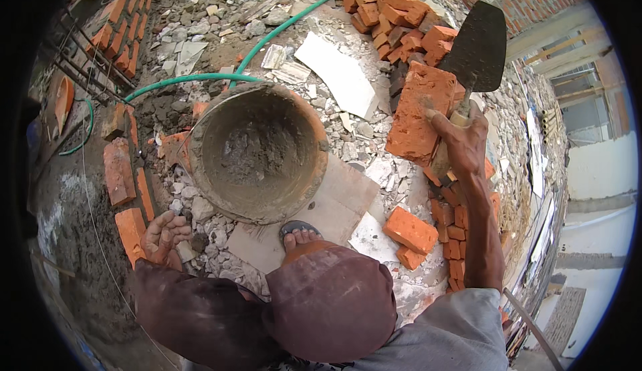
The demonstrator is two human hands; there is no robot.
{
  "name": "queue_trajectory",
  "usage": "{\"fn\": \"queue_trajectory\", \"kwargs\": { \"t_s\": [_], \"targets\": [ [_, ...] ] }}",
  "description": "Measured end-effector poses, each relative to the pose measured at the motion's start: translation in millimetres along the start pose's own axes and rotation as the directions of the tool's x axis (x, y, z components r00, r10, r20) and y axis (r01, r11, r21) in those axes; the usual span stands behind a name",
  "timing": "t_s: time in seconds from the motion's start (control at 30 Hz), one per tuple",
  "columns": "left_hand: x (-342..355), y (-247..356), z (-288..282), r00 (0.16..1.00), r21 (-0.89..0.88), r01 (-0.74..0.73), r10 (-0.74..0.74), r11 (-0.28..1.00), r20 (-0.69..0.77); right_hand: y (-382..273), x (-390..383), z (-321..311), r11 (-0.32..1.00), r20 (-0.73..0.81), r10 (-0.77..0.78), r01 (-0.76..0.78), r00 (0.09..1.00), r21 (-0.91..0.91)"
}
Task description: The person scoops mortar from a bucket with a trowel, spreads it along a brick line, and places bricks one by one, tapping them into alignment. Another worker mixes mortar nearby while the camera wearer continues laying bricks along the string line.
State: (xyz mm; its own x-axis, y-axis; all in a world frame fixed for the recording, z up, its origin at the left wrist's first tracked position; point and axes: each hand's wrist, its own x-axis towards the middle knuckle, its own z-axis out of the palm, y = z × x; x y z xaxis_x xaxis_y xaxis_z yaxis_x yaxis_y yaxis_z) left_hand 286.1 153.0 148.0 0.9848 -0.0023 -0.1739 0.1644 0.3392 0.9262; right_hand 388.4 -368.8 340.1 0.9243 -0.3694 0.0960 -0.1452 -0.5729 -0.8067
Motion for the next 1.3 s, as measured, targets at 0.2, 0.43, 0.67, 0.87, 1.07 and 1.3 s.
{"fn": "queue_trajectory", "kwargs": {
  "t_s": [0.2,0.43,0.67,0.87,1.07,1.3],
  "targets": [
    [22,55,77,0.991,-0.05,-0.023,0.03,0.998,0.131,-107,-72,162,0.941,0.457,-0.219,0.063,0.862,0.332],
    [-25,52,48,0.948,0.193,-0.058,0.114,0.979,-0.297,-116,-173,292,0.829,0.727,-0.37,-0.148,0.579,0.54],
    [-122,19,38,0.729,0.42,0.222,0.137,0.88,-0.671,-88,-176,304,0.904,0.91,-0.239,-0.264,0.338,0.335],
    [-177,23,-15,0.546,0.649,0.582,0.356,0.489,-0.758,-57,-147,284,0.994,0.966,-0.057,-0.071,0.253,0.077],
    [-201,15,-89,0.514,0.348,0.511,0.044,0.786,-0.856,-31,-144,278,0.992,0.973,-0.1,0.103,0.208,0.08],
    [-194,5,-146,0.68,0.023,0.412,-0.29,0.911,-0.674,-34,-149,275,0.976,0.985,-0.085,0.21,0.152,0.052]
  ]
}}
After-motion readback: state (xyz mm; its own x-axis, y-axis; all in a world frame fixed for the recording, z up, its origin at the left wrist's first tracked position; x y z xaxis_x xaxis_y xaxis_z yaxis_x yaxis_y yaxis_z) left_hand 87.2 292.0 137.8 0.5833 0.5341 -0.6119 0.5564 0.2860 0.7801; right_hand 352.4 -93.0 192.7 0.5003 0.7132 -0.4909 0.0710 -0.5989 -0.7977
